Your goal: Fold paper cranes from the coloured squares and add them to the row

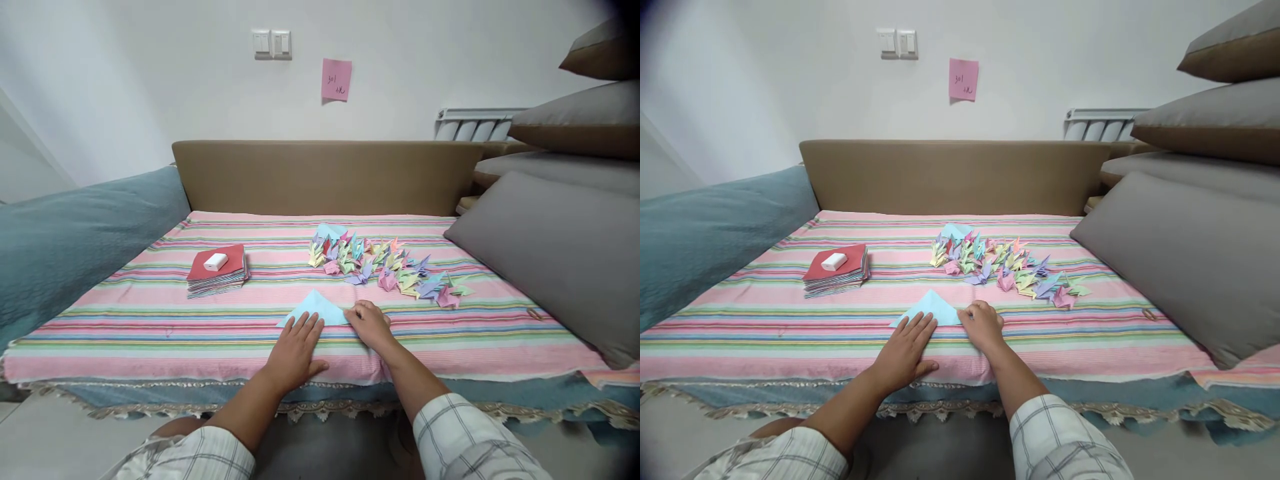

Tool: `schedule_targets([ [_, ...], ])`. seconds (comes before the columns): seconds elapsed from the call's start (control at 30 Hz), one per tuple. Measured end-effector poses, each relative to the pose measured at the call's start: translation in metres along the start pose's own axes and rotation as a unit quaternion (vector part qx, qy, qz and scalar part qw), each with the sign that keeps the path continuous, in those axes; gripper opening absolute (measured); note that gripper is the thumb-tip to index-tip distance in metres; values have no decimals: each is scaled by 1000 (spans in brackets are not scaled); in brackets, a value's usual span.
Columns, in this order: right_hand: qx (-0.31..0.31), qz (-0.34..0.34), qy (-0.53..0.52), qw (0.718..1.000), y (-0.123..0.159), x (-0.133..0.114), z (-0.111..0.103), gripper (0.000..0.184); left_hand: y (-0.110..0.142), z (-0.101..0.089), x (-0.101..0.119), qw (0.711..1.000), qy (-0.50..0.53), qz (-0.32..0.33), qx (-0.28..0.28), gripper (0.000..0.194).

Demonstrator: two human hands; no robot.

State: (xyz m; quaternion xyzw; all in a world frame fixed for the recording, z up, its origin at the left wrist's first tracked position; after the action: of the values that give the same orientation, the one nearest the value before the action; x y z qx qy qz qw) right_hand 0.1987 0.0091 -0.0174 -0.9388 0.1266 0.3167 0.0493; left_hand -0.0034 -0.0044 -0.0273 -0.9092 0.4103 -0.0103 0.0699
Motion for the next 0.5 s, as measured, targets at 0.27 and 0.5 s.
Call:
schedule_targets([
  [0.27,-7,21,12,1000,-2,-3,3,29,0,0,0,1000,-4,1,5,76],
  [0.5,-2,15,5,1000,-3,0,4,23,-1,-1,-2,1000,9,-2,-15,77],
])
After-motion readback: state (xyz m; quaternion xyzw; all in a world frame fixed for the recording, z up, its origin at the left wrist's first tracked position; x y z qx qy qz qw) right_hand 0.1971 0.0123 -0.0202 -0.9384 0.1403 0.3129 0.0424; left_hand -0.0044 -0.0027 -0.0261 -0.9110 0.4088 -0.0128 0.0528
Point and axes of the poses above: each hand's wrist, its own y-axis away from the middle knuckle, its own z-axis out of the palm, x = y × z, the point moved 2 cm from there along -y, towards the middle knuckle, and after that the axes turned 3 degrees about z, right-handed, at the moved point
